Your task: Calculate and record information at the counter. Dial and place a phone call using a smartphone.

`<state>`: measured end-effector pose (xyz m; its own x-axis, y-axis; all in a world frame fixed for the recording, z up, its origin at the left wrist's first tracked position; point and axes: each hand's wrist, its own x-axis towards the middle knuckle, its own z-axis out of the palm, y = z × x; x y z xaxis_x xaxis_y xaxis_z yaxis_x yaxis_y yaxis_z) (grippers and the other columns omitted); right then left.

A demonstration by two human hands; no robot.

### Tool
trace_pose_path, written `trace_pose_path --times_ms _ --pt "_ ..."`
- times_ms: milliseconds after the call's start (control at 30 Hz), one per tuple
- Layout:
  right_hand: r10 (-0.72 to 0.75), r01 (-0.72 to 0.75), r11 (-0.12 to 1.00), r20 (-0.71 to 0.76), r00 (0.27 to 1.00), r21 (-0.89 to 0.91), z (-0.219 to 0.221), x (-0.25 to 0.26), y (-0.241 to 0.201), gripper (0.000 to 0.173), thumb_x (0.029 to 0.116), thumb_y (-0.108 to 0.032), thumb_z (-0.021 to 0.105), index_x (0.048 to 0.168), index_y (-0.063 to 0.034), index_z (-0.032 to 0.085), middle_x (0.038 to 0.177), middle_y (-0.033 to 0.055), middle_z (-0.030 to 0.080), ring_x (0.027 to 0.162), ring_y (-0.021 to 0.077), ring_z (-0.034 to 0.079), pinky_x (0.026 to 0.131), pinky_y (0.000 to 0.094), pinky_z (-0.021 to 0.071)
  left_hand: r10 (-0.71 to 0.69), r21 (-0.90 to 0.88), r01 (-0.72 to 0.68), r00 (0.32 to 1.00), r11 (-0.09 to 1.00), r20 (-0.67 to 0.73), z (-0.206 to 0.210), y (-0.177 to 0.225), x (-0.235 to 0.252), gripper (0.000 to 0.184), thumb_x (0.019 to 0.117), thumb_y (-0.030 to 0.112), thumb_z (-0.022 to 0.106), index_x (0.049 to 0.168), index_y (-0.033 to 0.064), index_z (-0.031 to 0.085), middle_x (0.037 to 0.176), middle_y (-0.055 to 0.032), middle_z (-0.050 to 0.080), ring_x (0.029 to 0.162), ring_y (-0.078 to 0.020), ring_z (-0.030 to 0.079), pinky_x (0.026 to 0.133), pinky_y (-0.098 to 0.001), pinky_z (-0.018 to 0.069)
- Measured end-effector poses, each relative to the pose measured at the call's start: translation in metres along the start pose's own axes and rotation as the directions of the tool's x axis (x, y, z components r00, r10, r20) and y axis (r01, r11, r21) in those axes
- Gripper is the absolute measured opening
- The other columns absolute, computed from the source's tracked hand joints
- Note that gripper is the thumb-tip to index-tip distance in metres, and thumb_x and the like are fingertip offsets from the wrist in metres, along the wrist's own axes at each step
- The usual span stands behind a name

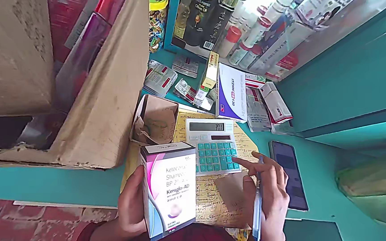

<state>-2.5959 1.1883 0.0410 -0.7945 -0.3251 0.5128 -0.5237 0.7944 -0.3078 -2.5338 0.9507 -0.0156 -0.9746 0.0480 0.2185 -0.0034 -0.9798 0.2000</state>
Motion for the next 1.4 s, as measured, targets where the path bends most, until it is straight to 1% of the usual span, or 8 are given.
trace_pose_path --times_ms 100,333,567,700,833,1033,1167,1400 --pt "-0.041 0.052 0.994 0.113 0.993 -0.099 0.0 0.002 0.0 0.031 0.0984 -0.016 0.038 0.103 -0.0107 0.068 0.099 0.0035 0.074 0.114 0.0317 0.063 0.105 0.0572 0.0339 -0.002 -0.02 0.003 1.0 1.0 0.021 -0.001 0.0 0.0 0.054 0.1024 0.047 0.052 0.137 0.0062 0.06 0.137 -0.0157 0.063 0.135 -0.0278 0.055 0.113 -0.049 0.0432" --pt "-0.094 0.086 0.992 0.084 0.992 0.095 0.002 -0.001 -0.008 0.029 0.1046 -0.034 0.036 0.109 -0.0134 0.056 0.107 0.0011 0.073 0.122 0.0239 0.057 0.11 0.0468 0.0293 0.031 0.004 -0.031 1.0 1.0 0.003 0.008 -0.001 0.003 0.05 0.1009 0.046 0.055 0.132 0.0079 0.065 0.131 -0.014 0.067 0.131 -0.0261 0.059 0.112 -0.0456 0.0448" --pt "-0.171 0.155 0.972 0.081 0.982 0.174 0.011 0.0 -0.018 0.018 0.1041 -0.03 0.037 0.104 -0.0168 0.049 0.121 -0.0027 0.073 0.13 0.0213 0.054 0.114 0.0447 0.0261 0.051 0.001 -0.051 0.998 0.999 0.025 0.01 0.0 0.004 0.046 0.1025 0.043 0.053 0.131 0.0085 0.066 0.129 -0.0121 0.068 0.128 -0.0244 0.06 0.111 -0.044 0.0459" --pt "-0.242 0.226 0.967 0.142 0.96 0.116 0.022 0.0 -0.025 0.023 0.1027 -0.026 0.037 0.107 -0.0163 0.058 0.116 -0.0002 0.075 0.128 0.0288 0.057 0.109 0.0534 0.0309 0.034 -0.08 -0.028 0.997 0.996 0.069 0.005 -0.001 0.003 0.043 0.1057 0.039 0.048 0.134 0.0099 0.064 0.131 -0.0084 0.068 0.127 -0.0181 0.062 0.111 -0.0416 0.0471" --pt "-0.209 0.196 0.971 0.09 0.974 0.136 0.018 -0.003 -0.028 0.024 0.105 -0.029 0.034 0.104 -0.0168 0.054 0.115 -0.0018 0.074 0.129 0.024 0.055 0.115 0.0495 0.023 0.024 -0.013 -0.024 1.0 1.0 0.0 0.006 -0.001 0.003 0.049 0.1001 0.045 0.057 0.131 0.0088 0.066 0.129 -0.013 0.067 0.127 -0.025 0.061 0.109 -0.0446 0.0475" --pt "-0.239 0.235 0.97 0.065 0.969 0.069 0.023 -0.013 -0.028 0.024 0.103 -0.027 0.034 0.104 -0.0175 0.056 0.108 -0.0017 0.076 0.124 0.0254 0.058 0.111 0.0511 0.0251 0.103 0.018 -0.104 0.992 0.994 0.072 0.021 0.002 0.005 0.04 0.1073 0.035 0.044 0.13 0.0134 0.069 0.127 -0.0015 0.071 0.123 -0.0104 0.064 0.109 -0.0336 0.0494" --pt "-0.245 0.24 0.968 0.066 0.967 0.07 0.021 -0.012 -0.029 0.023 0.1028 -0.026 0.034 0.102 -0.0186 0.056 0.103 -0.0026 0.075 0.122 0.0236 0.058 0.112 0.05 0.0228 0.073 -0.006 -0.073 0.997 0.997 0.023 0.006 -0.002 0.002 0.044 0.105 0.041 0.049 0.132 0.0096 0.065 0.129 -0.0092 0.069 0.127 -0.0191 0.062 0.11 -0.042 0.0473" --pt "-0.08 0.09 0.984 -0.068 0.994 0.151 -0.004 -0.012 -0.011 0.02 0.1068 -0.035 0.035 0.098 -0.0205 0.045 0.115 -0.0086 0.073 0.131 0.0133 0.053 0.119 0.0405 0.0211 0.189 0.208 -0.195 0.981 0.959 0.049 0.02 0.001 0.003 0.039 0.1085 0.033 0.041 0.128 0.0148 0.07 0.126 0.0006 0.072 0.12 -0.0078 0.065 0.106 -0.0304 0.0514"
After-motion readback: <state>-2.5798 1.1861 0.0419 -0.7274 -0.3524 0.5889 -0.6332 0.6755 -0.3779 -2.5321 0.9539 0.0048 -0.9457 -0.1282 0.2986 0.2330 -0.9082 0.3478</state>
